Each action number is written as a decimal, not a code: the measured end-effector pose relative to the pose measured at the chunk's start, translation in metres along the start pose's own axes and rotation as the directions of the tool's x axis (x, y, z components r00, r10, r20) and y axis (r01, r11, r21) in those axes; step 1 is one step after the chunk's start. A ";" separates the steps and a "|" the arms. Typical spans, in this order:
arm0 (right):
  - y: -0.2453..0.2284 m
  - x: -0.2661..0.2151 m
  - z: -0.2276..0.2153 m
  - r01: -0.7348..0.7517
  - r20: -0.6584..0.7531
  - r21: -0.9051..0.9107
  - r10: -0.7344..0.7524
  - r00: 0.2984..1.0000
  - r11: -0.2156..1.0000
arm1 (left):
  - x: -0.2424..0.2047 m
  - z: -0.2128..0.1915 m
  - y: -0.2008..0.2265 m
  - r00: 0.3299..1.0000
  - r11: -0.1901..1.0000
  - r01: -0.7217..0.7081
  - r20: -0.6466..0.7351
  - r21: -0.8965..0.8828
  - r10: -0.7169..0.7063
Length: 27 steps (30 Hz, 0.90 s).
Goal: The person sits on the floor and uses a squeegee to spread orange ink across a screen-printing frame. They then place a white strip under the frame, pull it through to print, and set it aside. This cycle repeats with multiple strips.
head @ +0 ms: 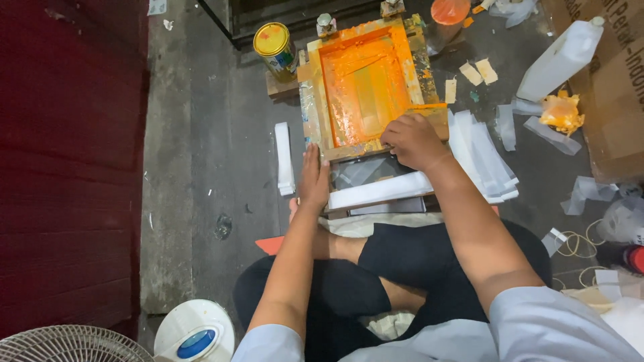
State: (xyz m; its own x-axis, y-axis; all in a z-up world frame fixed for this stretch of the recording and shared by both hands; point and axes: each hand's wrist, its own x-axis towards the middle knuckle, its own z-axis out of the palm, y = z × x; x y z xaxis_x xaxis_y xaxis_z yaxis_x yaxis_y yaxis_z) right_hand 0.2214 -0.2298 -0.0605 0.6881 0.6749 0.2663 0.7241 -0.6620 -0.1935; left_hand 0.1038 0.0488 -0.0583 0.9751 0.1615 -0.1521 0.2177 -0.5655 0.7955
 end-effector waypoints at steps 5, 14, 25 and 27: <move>0.002 0.000 0.002 -0.049 0.045 -0.028 0.051 0.998 0.998 | -0.003 -0.004 0.010 0.999 0.999 0.030 0.017 0.044 -0.031; 0.007 -0.006 -0.053 -0.357 0.219 -0.134 0.379 0.899 0.925 | -0.002 -0.005 0.013 0.995 0.995 0.086 0.040 0.048 -0.088; 0.016 0.005 -0.054 -0.271 -0.074 -0.174 0.261 0.962 0.947 | 0.001 -0.004 0.010 0.997 0.996 0.060 0.034 0.068 -0.063; -0.003 0.026 -0.060 -0.172 -0.195 -0.192 0.134 0.972 0.966 | 0.000 -0.005 0.010 0.997 0.996 0.058 0.037 0.068 -0.061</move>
State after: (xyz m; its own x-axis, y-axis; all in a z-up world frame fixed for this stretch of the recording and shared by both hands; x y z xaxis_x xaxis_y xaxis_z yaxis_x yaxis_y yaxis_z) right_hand 0.2344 -0.2303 0.0031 0.7568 0.5033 0.4171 0.5725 -0.8183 -0.0513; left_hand 0.1056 0.0473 -0.0477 0.9610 0.1654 -0.2216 0.2763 -0.6085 0.7439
